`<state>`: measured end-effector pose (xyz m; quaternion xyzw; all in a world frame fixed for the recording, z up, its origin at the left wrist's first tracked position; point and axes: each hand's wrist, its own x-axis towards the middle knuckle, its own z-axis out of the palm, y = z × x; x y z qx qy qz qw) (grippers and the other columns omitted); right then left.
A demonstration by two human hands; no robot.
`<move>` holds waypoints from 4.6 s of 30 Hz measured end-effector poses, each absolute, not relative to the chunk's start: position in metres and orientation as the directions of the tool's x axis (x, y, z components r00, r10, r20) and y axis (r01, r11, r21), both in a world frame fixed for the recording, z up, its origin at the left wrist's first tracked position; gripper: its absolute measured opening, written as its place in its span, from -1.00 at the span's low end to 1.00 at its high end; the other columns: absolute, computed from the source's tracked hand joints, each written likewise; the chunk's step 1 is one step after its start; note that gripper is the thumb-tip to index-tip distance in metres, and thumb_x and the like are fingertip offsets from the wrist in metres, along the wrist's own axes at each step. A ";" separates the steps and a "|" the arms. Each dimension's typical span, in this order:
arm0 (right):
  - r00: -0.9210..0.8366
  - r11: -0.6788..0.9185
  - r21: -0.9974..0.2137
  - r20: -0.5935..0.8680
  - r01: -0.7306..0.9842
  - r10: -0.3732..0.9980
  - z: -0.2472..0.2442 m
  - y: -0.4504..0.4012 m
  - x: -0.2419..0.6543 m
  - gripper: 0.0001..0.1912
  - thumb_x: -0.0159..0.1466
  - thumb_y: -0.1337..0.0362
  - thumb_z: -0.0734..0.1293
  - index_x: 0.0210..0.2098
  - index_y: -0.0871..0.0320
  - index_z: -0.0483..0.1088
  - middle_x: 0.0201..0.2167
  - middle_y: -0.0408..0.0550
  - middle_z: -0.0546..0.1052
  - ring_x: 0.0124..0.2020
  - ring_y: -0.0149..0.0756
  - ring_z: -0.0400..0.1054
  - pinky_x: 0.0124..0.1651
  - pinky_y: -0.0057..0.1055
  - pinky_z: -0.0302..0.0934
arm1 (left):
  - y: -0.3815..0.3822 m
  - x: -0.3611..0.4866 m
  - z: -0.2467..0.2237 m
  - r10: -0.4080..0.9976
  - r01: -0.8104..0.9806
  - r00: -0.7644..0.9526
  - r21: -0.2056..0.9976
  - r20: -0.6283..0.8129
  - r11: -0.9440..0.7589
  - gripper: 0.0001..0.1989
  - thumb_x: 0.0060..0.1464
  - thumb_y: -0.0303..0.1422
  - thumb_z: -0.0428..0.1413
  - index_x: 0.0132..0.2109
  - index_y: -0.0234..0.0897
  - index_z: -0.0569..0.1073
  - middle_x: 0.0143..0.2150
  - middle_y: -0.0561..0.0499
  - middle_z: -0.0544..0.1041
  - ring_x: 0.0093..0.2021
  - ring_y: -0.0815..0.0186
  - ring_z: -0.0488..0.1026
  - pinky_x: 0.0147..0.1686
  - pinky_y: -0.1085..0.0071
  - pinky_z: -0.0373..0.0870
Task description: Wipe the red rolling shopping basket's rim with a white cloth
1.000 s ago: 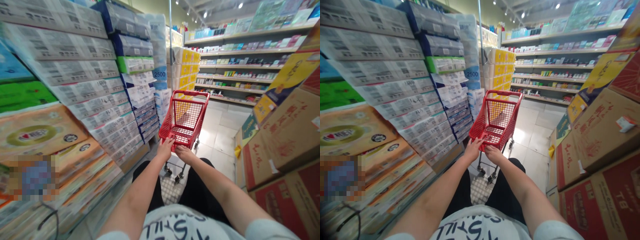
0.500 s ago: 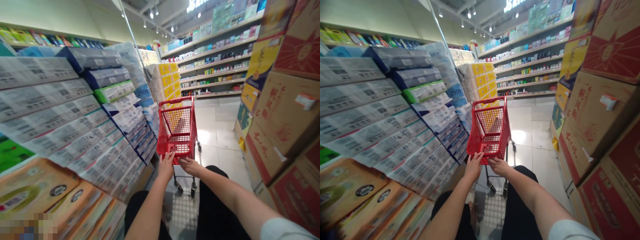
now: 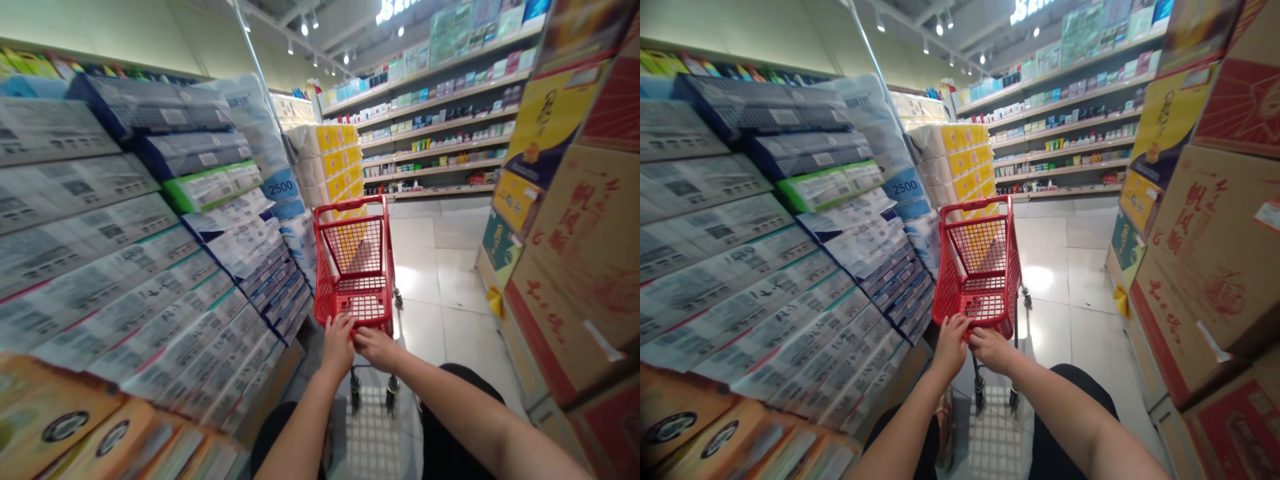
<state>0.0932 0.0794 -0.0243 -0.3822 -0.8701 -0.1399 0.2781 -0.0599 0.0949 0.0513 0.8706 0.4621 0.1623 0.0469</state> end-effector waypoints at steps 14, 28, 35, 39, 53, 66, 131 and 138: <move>-0.371 0.652 -0.287 0.634 0.702 0.679 -0.042 0.073 0.062 -0.69 0.23 0.35 0.22 -0.07 0.04 0.47 -0.11 0.04 0.53 -0.02 -0.14 0.36 -0.05 -0.22 0.34 | 0.100 -0.042 0.059 0.855 0.695 0.411 0.498 0.317 -0.519 -0.77 0.09 -0.38 -0.04 -0.31 -0.12 0.51 -0.26 0.08 0.56 -0.11 0.28 0.45 0.17 0.13 0.13; -0.188 0.705 -0.364 0.797 0.609 0.574 -0.037 0.091 0.086 -0.57 0.26 0.40 0.14 0.10 0.23 0.33 -0.06 0.14 0.49 0.04 -0.18 0.31 0.03 -0.23 0.32 | 0.116 0.000 0.052 0.802 0.602 0.476 0.532 0.360 -0.596 -0.66 0.26 -0.29 -0.17 -0.20 -0.13 0.51 -0.20 0.04 0.56 -0.08 0.29 0.43 0.15 0.14 0.05; -0.194 0.624 -0.322 0.764 0.713 0.616 -0.056 0.077 0.098 -0.70 0.29 0.37 0.19 -0.04 0.11 0.43 -0.11 0.04 0.51 -0.05 -0.22 0.33 -0.09 -0.32 0.34 | 0.110 0.010 0.055 0.777 0.566 0.526 0.539 0.345 -0.623 -0.59 0.29 -0.30 -0.25 -0.15 -0.14 0.51 -0.17 0.04 0.55 -0.07 0.30 0.41 0.16 0.13 0.05; -0.248 0.614 -0.235 0.763 0.754 0.597 -0.068 0.077 0.108 -0.76 0.31 0.33 0.20 -0.10 0.11 0.45 -0.17 0.00 0.52 -0.10 -0.27 0.35 -0.10 -0.36 0.32 | 0.108 0.014 0.054 0.757 0.556 0.554 0.522 0.347 -0.647 -0.57 0.30 -0.30 -0.28 -0.09 -0.12 0.50 -0.15 0.03 0.54 -0.06 0.30 0.41 0.16 0.12 0.05; -0.184 0.420 -0.071 0.824 0.905 0.536 -0.084 0.066 0.162 -0.71 0.25 0.37 0.19 -0.10 0.15 0.46 -0.26 0.05 0.55 -0.03 -0.18 0.31 0.04 -0.20 0.26 | 0.086 0.074 0.052 0.679 0.494 0.627 0.479 0.382 -0.725 -0.63 0.28 -0.31 -0.20 0.03 -0.20 0.45 -0.04 -0.06 0.50 0.03 0.22 0.37 0.16 0.05 0.05; -0.129 0.394 -0.190 0.746 0.899 0.653 -0.078 0.059 0.203 -0.72 0.30 0.40 0.17 -0.10 0.19 0.46 -0.21 0.05 0.54 -0.03 -0.24 0.34 0.00 -0.28 0.32 | 0.090 0.101 0.053 0.554 0.464 0.757 0.313 0.346 -0.829 -0.66 0.27 -0.32 -0.12 0.12 -0.17 0.37 0.03 -0.05 0.48 0.06 0.23 0.34 0.10 0.16 0.12; -0.037 0.234 -0.190 0.697 0.953 0.716 -0.021 0.084 0.158 -0.80 0.30 0.40 0.20 -0.28 0.13 0.47 -0.32 -0.01 0.47 -0.25 -0.24 0.27 -0.06 -0.29 0.21 | 0.158 0.034 0.047 0.740 0.736 0.608 0.143 0.288 -0.661 -0.74 0.27 -0.32 -0.14 -0.14 -0.15 0.45 -0.16 0.02 0.53 -0.10 0.23 0.37 0.06 0.19 0.07; 0.003 0.161 -0.248 0.554 0.955 0.832 -0.029 0.084 0.162 -0.82 0.24 0.43 0.26 -0.40 0.10 0.48 -0.35 -0.02 0.49 -0.24 -0.23 0.29 -0.18 -0.37 0.20 | 0.155 0.036 0.049 0.752 0.751 0.607 0.125 0.257 -0.648 -0.74 0.28 -0.31 -0.15 -0.12 -0.15 0.43 -0.16 0.03 0.52 -0.10 0.24 0.35 0.04 0.21 0.06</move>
